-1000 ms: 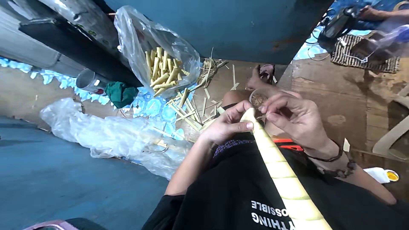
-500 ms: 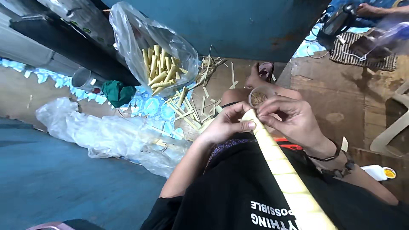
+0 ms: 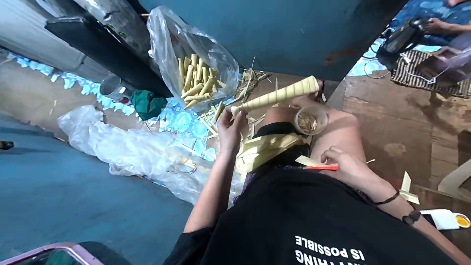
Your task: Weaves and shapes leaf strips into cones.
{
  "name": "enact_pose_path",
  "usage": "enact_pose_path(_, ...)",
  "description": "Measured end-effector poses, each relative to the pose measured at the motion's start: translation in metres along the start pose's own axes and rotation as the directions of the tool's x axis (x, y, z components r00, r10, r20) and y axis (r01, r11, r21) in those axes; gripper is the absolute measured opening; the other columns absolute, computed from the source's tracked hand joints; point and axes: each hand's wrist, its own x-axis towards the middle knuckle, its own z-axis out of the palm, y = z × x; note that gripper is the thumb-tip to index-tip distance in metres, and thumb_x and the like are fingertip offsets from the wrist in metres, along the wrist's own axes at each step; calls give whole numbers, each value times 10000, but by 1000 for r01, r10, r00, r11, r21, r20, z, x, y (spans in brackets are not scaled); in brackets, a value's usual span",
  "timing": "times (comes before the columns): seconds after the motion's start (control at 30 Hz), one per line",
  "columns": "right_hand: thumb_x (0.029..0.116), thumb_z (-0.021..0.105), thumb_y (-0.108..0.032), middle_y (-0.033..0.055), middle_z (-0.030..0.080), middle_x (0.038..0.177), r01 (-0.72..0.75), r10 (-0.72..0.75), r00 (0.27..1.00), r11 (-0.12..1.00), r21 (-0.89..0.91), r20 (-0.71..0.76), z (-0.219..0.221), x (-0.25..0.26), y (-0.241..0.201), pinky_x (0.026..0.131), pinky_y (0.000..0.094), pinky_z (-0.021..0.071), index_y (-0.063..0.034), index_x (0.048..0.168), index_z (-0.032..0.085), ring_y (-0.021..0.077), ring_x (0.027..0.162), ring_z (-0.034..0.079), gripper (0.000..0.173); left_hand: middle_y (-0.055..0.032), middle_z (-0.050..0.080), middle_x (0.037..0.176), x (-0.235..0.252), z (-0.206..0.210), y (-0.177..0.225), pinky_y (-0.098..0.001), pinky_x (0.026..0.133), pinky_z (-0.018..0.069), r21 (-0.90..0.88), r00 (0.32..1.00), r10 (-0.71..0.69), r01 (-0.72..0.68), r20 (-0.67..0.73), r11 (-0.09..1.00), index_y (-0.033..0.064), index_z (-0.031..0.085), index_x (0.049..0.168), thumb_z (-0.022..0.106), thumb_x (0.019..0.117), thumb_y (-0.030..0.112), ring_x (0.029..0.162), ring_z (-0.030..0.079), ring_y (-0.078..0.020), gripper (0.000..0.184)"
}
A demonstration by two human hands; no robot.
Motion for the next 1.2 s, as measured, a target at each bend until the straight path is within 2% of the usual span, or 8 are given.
enact_pose_path(0.17, 919, 766, -250, 172, 690, 1092, -1, 5, 992, 999, -37, 127, 5, 0, 5, 970, 527, 509, -31, 1039, 764, 340, 1080, 649, 249, -38, 675, 1075, -17, 16, -6, -336, 868, 584, -84, 1000, -2, 1, -20, 996, 53, 578, 1209, 562, 1054, 154, 943, 687, -123, 186)
enact_pose_path(0.3, 929, 745, -196, 188, 666, 1017, -24, 17, 994, 997, 68, 112, -9, -4, -6, 861, 517, 545, 15, 1129, 623, 328, 944, 671, 315, -21, 696, 1116, -27, 25, 3, -322, 887, 565, -155, 992, -118, 124, 50, 980, 95, 625, 1218, 552, 1066, 235, 980, 678, -106, 219)
enact_pose_path(0.47, 1020, 520, -179, 164, 694, 1062, 161, -119, 975, 960, 228, -186, -24, -1, -39, 853, 437, 575, 18, 1371, 533, 240, 922, 692, 402, -11, 672, 1104, -41, 39, 13, -336, 893, 546, -187, 914, -167, 250, 371, 950, 89, 598, 1260, 540, 986, 21, 971, 648, -101, 288)
enact_pose_path(0.6, 1070, 461, -272, 142, 695, 903, 305, -259, 804, 952, -4, -535, -30, 11, -77, 664, 423, 580, -3, 1300, 618, 229, 728, 678, 387, -21, 697, 1043, -48, 53, 22, -321, 812, 586, -239, 882, -191, 316, 431, 918, 109, 603, 1239, 591, 947, -36, 890, 681, -111, 327)
enact_pose_path(0.7, 1064, 474, -232, 136, 706, 953, 370, -384, 679, 915, -160, -625, -36, 16, -98, 634, 389, 574, -26, 1232, 662, 230, 740, 680, 325, -18, 702, 1024, -53, 56, 28, -301, 779, 587, -277, 863, -188, 346, 469, 897, 125, 609, 1209, 584, 923, -40, 867, 682, -100, 332)
enact_pose_path(0.9, 930, 603, -47, 167, 699, 970, 252, -284, 830, 959, -131, -481, -33, 21, -112, 615, 501, 585, -38, 1176, 672, 322, 753, 710, 255, -42, 635, 1215, -63, 63, 26, -324, 849, 596, -166, 708, -213, 426, 674, 889, 115, 474, 1374, 695, 796, -97, 970, 675, -123, 654)
enact_pose_path(1.07, 1061, 502, -326, 149, 730, 1031, 278, -248, 914, 960, 48, -320, -24, 8, -70, 805, 464, 585, -70, 1308, 661, 260, 893, 718, 389, -3, 716, 995, -28, 19, 25, -304, 774, 604, -25, 846, -116, 150, 521, 988, 95, 620, 1215, 707, 879, 2, 840, 690, -85, 360)
enact_pose_path(1.2, 1056, 504, -213, 236, 701, 1014, 173, -172, 985, 979, 111, -22, -12, 3, -33, 824, 554, 552, -8, 1312, 619, 373, 898, 700, 347, 71, 708, 978, 41, -56, 32, -259, 788, 591, -100, 937, 8, 28, 348, 995, 147, 554, 1223, 639, 889, 76, 843, 677, -33, 352)
